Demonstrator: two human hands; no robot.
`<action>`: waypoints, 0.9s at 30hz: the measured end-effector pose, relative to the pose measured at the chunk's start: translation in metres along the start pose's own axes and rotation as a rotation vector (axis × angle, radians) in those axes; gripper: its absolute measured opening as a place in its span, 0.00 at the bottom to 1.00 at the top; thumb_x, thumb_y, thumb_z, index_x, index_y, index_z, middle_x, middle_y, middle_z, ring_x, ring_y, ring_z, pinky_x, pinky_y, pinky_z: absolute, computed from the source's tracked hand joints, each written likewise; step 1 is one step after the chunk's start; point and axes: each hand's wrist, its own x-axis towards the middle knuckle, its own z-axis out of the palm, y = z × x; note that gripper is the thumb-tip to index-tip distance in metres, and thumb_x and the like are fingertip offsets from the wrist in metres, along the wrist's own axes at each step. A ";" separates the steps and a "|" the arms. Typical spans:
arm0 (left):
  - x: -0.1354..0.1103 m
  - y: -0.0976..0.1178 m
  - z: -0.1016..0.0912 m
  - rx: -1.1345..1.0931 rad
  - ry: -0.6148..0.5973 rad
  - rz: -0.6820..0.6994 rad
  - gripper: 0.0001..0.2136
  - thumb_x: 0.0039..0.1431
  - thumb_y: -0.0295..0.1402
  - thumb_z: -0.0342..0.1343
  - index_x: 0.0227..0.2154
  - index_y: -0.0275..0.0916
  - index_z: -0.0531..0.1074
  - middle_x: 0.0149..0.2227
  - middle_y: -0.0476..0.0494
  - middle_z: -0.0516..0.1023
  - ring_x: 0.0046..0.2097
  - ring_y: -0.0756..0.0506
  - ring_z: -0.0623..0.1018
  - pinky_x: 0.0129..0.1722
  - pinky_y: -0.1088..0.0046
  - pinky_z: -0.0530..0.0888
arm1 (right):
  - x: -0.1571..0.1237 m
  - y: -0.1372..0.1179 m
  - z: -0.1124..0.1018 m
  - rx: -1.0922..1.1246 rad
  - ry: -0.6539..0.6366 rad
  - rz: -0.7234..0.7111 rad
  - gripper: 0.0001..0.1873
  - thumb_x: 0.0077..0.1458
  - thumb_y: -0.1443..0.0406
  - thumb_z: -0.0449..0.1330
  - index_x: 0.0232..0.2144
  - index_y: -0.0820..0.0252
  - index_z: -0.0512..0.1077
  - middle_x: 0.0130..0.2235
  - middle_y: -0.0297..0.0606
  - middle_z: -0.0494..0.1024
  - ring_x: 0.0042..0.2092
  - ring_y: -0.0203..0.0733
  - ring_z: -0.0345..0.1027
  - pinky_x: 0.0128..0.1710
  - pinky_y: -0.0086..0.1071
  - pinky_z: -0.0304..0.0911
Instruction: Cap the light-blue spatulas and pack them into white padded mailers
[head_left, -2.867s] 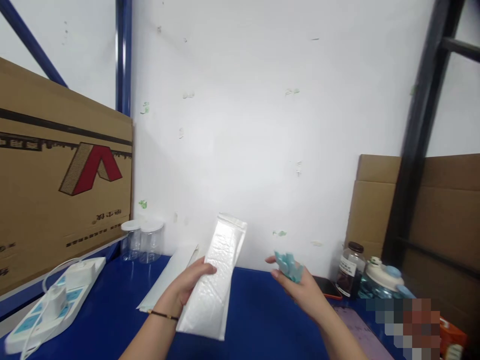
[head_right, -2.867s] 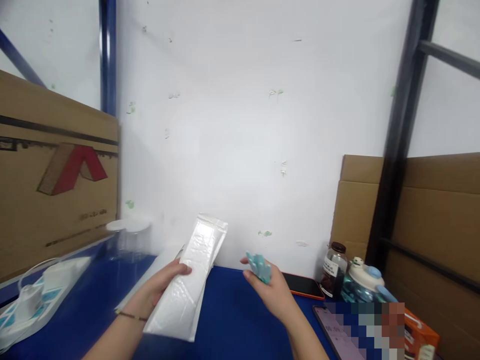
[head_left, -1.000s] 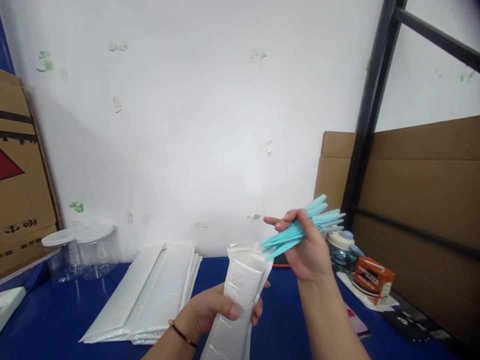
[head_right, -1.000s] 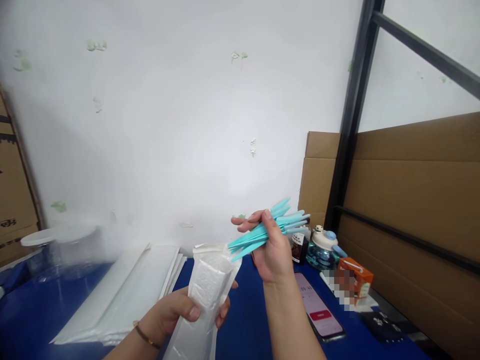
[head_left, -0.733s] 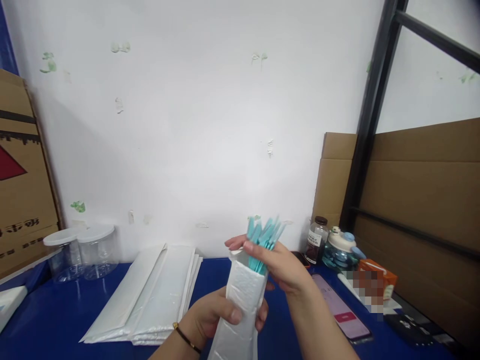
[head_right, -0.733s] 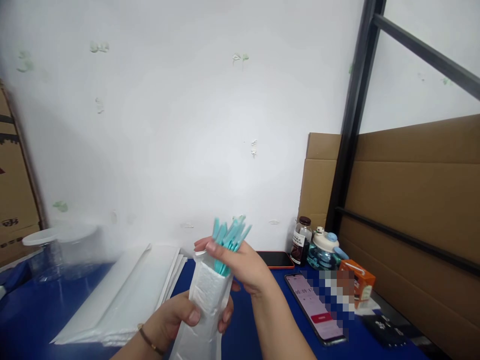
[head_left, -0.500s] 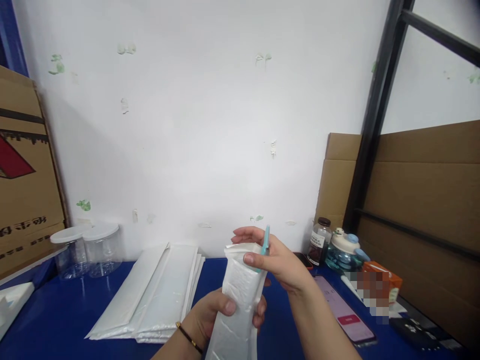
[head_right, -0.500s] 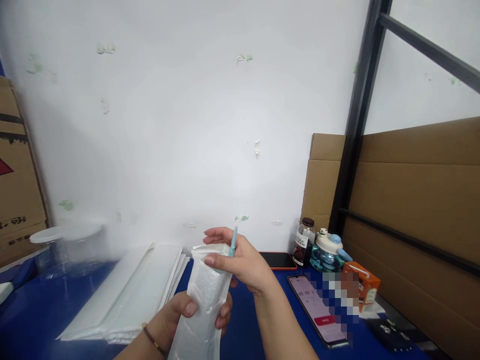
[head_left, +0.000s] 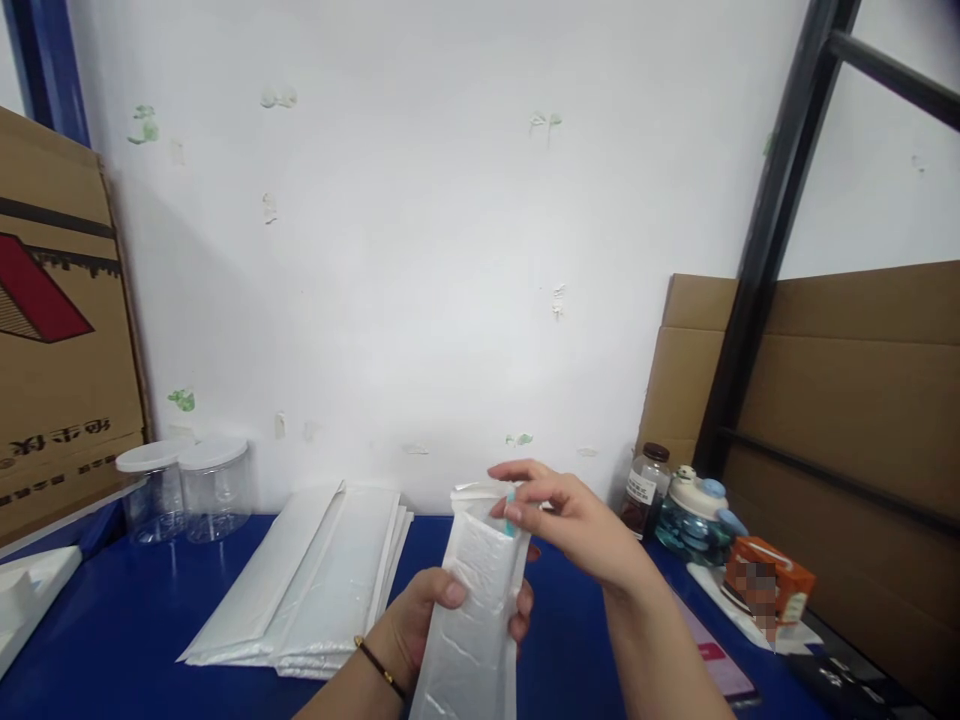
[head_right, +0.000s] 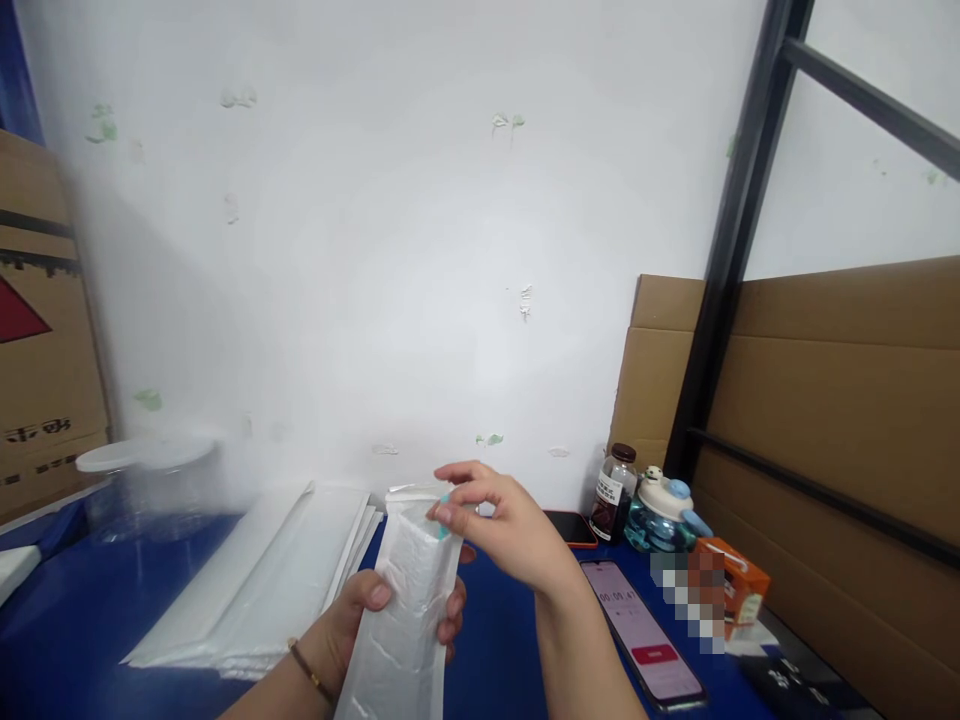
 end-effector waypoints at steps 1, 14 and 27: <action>0.000 0.000 0.000 0.001 0.001 0.005 0.35 0.36 0.33 0.54 0.53 0.32 0.60 0.39 0.40 0.69 0.39 0.45 0.70 0.41 0.67 0.65 | -0.001 0.000 0.000 0.004 -0.030 0.023 0.14 0.50 0.55 0.60 0.30 0.60 0.77 0.52 0.44 0.65 0.43 0.45 0.66 0.30 0.30 0.64; -0.002 0.014 0.006 0.153 0.418 -0.025 0.23 0.51 0.41 0.56 0.47 0.30 0.67 0.42 0.34 0.76 0.44 0.41 0.75 0.47 0.65 0.67 | 0.003 0.015 -0.007 -0.087 0.367 0.022 0.15 0.47 0.57 0.62 0.34 0.63 0.73 0.28 0.37 0.74 0.29 0.39 0.65 0.28 0.30 0.61; 0.001 0.003 0.003 0.000 0.048 -0.181 0.10 0.54 0.40 0.51 0.34 0.39 0.67 0.18 0.56 0.66 0.12 0.55 0.63 0.13 0.81 0.61 | 0.002 0.014 -0.007 -0.149 -0.142 -0.340 0.09 0.53 0.62 0.60 0.35 0.61 0.75 0.34 0.40 0.75 0.38 0.40 0.68 0.39 0.33 0.62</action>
